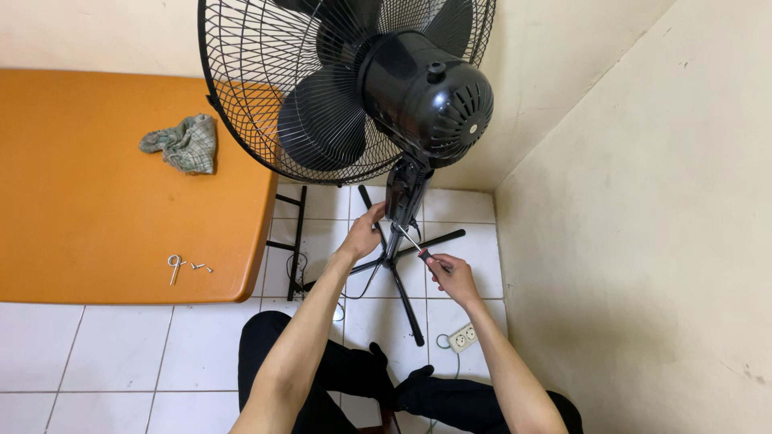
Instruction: The person uses a screwdriver to loosen and remove screws from the neck of a standing electric fan. They then detach the front grille and set it aside, leaving the fan partially disassembled.
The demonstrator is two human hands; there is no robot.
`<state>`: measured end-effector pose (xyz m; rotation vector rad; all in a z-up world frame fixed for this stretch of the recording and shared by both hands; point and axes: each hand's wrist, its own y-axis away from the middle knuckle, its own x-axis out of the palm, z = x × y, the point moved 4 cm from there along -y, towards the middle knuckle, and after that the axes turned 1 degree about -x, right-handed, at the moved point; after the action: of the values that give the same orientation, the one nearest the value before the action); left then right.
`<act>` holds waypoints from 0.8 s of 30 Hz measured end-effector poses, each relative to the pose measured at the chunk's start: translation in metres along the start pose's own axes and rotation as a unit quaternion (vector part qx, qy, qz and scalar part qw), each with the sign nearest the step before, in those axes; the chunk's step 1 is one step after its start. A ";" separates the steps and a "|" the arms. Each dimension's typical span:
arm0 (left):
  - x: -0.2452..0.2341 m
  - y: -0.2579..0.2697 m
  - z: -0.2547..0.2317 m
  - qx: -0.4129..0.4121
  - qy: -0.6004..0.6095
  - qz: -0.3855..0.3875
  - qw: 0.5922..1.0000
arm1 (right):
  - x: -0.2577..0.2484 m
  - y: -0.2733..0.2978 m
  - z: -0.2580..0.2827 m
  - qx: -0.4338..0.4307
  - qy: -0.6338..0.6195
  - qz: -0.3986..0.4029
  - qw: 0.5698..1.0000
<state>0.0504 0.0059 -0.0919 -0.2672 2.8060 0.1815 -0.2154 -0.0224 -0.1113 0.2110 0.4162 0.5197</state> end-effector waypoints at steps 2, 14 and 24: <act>-0.002 0.001 0.000 -0.003 -0.011 0.009 1.000 | 0.003 0.018 0.019 -0.150 0.173 -0.125 0.965; 0.017 0.008 0.000 -0.019 0.022 -0.064 0.998 | 0.009 0.000 -0.001 0.045 -0.046 -0.047 0.997; 0.013 -0.004 0.009 0.025 0.059 -0.047 0.997 | 0.019 0.035 0.057 -0.186 0.324 -0.160 0.914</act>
<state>0.0416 0.0013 -0.1052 -0.4103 2.9016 0.0746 -0.1908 0.0119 -0.0565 -0.4099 0.9677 0.3240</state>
